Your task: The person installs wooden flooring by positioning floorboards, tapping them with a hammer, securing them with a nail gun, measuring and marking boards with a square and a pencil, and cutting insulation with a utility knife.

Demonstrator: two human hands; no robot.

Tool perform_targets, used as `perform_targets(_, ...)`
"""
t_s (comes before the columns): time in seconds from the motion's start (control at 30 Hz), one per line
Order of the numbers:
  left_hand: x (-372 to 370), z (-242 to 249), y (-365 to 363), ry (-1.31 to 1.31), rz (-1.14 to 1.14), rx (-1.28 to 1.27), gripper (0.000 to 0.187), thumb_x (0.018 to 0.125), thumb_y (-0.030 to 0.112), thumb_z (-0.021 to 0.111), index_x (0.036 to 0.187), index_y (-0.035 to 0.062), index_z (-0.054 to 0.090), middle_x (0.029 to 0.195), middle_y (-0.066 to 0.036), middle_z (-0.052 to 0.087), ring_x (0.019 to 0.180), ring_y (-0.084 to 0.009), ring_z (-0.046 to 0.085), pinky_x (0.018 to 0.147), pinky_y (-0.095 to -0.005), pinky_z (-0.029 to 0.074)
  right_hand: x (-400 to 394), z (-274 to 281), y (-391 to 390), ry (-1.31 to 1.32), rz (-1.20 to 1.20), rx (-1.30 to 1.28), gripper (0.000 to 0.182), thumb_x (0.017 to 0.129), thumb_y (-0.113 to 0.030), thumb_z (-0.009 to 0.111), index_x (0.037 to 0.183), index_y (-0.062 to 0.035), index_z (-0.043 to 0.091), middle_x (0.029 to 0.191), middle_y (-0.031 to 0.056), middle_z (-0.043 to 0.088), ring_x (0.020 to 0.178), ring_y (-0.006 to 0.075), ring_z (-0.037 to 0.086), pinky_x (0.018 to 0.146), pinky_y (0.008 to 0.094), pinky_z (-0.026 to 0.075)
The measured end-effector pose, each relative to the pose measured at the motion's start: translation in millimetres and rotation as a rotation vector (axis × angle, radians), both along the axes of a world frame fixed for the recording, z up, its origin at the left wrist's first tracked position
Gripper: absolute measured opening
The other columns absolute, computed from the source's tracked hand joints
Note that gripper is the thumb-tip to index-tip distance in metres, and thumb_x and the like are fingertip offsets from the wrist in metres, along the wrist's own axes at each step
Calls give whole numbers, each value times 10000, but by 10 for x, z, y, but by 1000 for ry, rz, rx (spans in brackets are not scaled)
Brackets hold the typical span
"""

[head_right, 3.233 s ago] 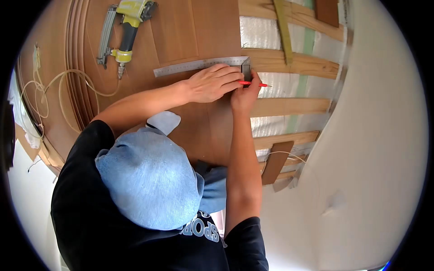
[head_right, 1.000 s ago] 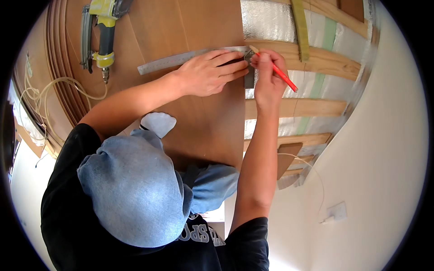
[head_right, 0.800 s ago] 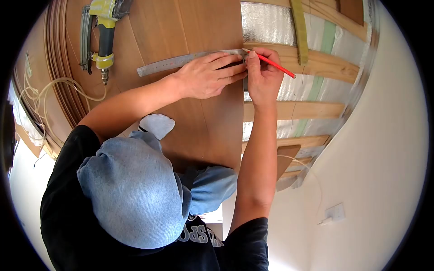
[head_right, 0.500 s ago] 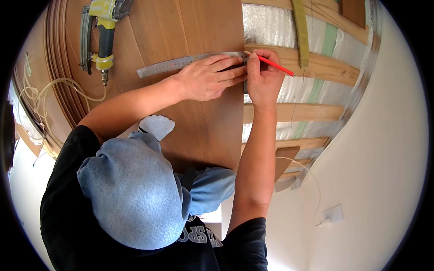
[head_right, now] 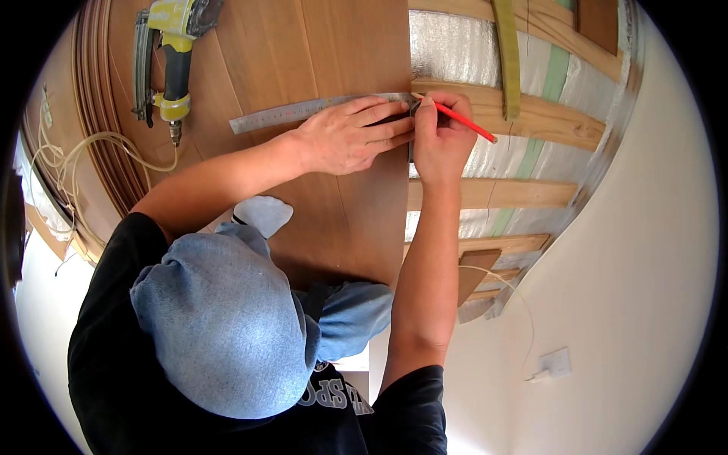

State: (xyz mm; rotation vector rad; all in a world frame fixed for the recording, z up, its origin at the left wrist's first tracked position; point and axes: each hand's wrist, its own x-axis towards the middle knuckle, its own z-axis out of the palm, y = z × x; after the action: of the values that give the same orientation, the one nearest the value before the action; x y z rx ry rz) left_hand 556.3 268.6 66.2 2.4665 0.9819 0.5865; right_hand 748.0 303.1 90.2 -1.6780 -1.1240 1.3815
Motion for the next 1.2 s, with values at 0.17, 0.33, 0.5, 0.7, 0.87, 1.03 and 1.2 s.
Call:
perform_targets(0.17, 2, 2, 13, 4, -17, -33, 629, 786, 240, 709, 1395, 108, 621, 1451, -11, 571, 1389, -229, 479, 1213, -411, 369, 2, 9, 32, -58, 56, 41, 91, 989, -45, 676, 1053, -4, 626, 915, 41, 658, 819, 90, 596, 735, 247, 512)
perform_targets(0.33, 5, -5, 7, 7, -17, -50, 618, 791, 243, 707, 1391, 113, 628, 1462, -10, 565, 1393, -229, 478, 1220, -413, 362, -2, 11, 45, -87, 76, 35, 93, 988, -52, 675, 1048, -2, 624, 907, 46, 660, 807, 95, 593, 738, 251, 519)
perform_targets(0.5, 12, -23, 0, 22, -20, -47, 607, 791, 246, 723, 1379, 120, 638, 1479, -19, 552, 1427, -235, 455, 1227, -419, 354, -40, 44, 61, -71, 64, 52, 80, 993, -49, 660, 1048, -6, 619, 912, 50, 655, 809, 98, 594, 727, 244, 516)
perform_targets(0.7, 2, -17, 5, 28, -32, -87, 573, 818, 234, 713, 1376, 124, 642, 1496, -18, 542, 1452, -242, 438, 1231, -425, 352, 220, 126, -182, -122, -293, 32, 166, 1021, -80, 638, 1161, 4, 604, 1005, 94, 665, 881, 143, 628, 803, 277, 535)
perform_targets(0.87, -32, -58, -37, -83, -31, -5, 394, 861, 183, 662, 1249, 119, 698, 1385, -22, 619, 1376, -250, 514, 1171, -413, 418, 109, -16, -668, -612, 235, 246, 376, 972, -84, 713, 1316, -6, 584, 1233, 198, 612, 1099, 330, 622, 974, 398, 516)
perform_targets(1.03, -160, -59, -82, -244, -284, 23, 168, 815, 159, 662, 966, 106, 711, 1057, -12, 678, 1052, -214, 645, 879, -366, 517, 176, -46, -738, -718, 71, 280, 367, 976, -89, 698, 1289, 43, 559, 1159, 205, 597, 1049, 338, 610, 951, 408, 510)
perform_targets(1.2, -81, -26, -81, -232, -281, 0, 179, 757, 120, 705, 935, 137, 724, 1005, -3, 663, 985, -210, 644, 819, -370, 502, 1164, -138, -868, -489, -612, 305, 434, 1010, -132, 665, 1358, 36, 468, 1170, 123, 578, 1043, 199, 578, 947, 336, 490)
